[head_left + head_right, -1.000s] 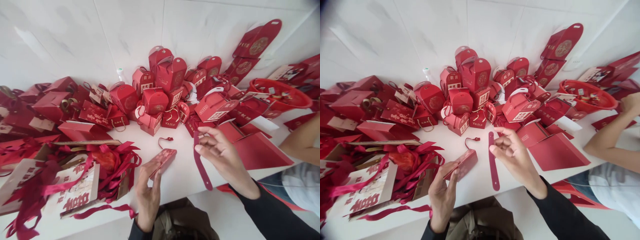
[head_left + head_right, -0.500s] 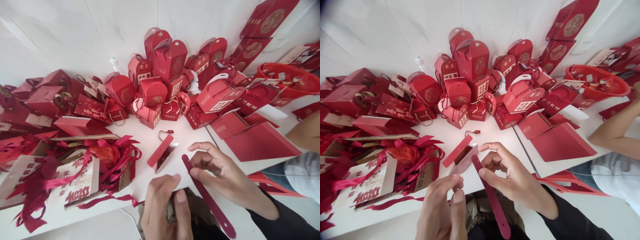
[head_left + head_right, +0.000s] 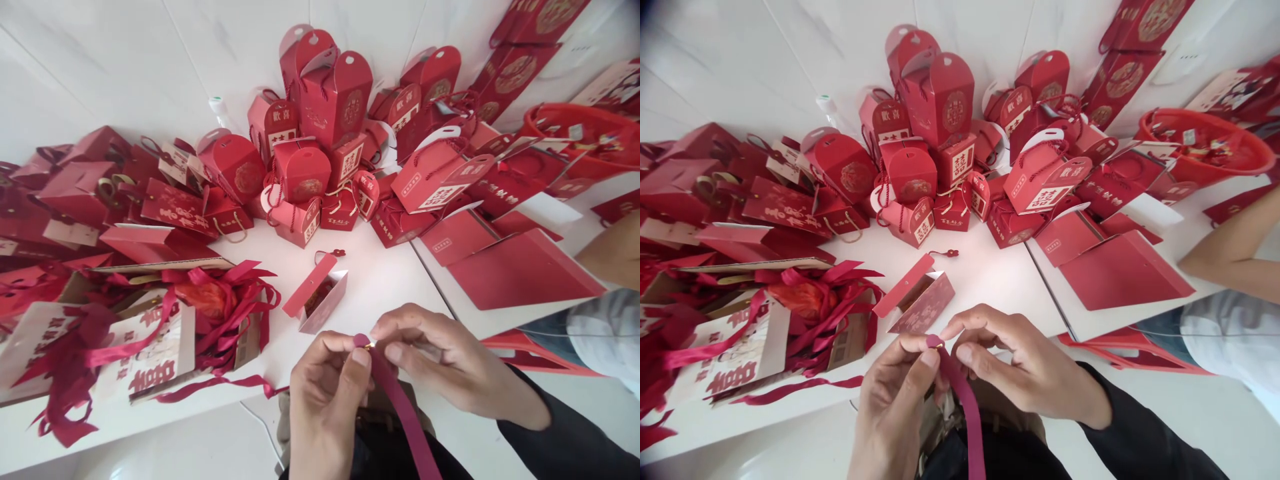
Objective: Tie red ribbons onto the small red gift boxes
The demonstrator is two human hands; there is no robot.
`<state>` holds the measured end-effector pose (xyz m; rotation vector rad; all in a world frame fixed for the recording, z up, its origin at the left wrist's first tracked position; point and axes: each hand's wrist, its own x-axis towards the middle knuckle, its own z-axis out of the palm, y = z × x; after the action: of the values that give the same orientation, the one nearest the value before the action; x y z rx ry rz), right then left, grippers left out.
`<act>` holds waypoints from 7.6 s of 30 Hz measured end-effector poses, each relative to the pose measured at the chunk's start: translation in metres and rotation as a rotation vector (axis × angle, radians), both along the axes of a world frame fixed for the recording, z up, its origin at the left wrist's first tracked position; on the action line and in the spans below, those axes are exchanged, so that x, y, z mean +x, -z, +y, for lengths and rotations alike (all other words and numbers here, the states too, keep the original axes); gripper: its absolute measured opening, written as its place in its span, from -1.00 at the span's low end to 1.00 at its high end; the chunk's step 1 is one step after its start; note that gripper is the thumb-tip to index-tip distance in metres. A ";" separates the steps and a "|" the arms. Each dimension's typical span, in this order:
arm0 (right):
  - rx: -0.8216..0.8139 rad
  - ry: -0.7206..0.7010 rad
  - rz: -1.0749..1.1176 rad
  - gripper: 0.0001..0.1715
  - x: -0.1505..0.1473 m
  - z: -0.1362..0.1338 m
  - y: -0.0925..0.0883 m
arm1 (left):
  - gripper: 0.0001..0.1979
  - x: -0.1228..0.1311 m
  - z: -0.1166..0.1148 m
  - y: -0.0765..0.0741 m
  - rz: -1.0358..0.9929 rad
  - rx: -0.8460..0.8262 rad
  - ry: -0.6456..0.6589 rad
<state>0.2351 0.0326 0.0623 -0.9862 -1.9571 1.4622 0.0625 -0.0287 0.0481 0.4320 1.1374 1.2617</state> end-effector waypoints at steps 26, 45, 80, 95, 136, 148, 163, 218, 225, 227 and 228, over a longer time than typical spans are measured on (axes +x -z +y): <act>0.564 0.156 0.124 -0.80 -0.003 -0.005 0.026 | -0.56 0.013 0.002 0.009 -0.069 -0.117 0.052; -0.099 0.254 0.277 -0.88 -0.005 -0.019 0.030 | -0.91 0.014 -0.007 0.029 0.695 0.427 -0.110; -0.505 0.241 0.572 -0.92 -0.005 -0.015 0.042 | -0.86 0.012 -0.006 0.026 0.373 0.286 0.016; -1.219 0.042 0.818 -0.71 -0.006 -0.016 0.053 | -0.85 -0.005 0.003 0.023 0.760 0.600 0.223; 0.445 0.150 0.025 -0.78 -0.039 0.024 0.042 | -0.65 -0.059 0.038 0.070 1.259 0.824 -0.045; 0.458 0.124 -0.055 -0.84 -0.049 0.032 0.042 | -0.72 -0.054 0.039 0.075 1.178 0.720 -0.150; 0.821 0.169 -0.242 -0.89 -0.055 0.031 0.035 | -0.83 -0.057 0.035 0.060 1.028 0.662 0.016; -0.052 0.110 -0.210 -0.66 -0.026 0.029 0.013 | -0.91 -0.042 0.028 0.056 0.717 0.712 0.154; -0.075 0.055 -0.090 -0.85 -0.021 0.027 0.020 | -0.79 -0.039 0.024 0.057 0.644 0.617 0.171; -0.043 0.006 -0.111 -0.89 -0.016 0.028 0.019 | -0.77 -0.039 0.023 0.058 0.649 0.623 0.194; -0.015 -0.029 -0.126 -0.88 -0.013 0.029 0.018 | -0.79 -0.039 0.022 0.059 0.667 0.643 0.198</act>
<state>0.2216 0.0619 0.0440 -1.0848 -2.0592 1.4646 0.0231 -0.0062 -0.0104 1.4947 1.1618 1.3259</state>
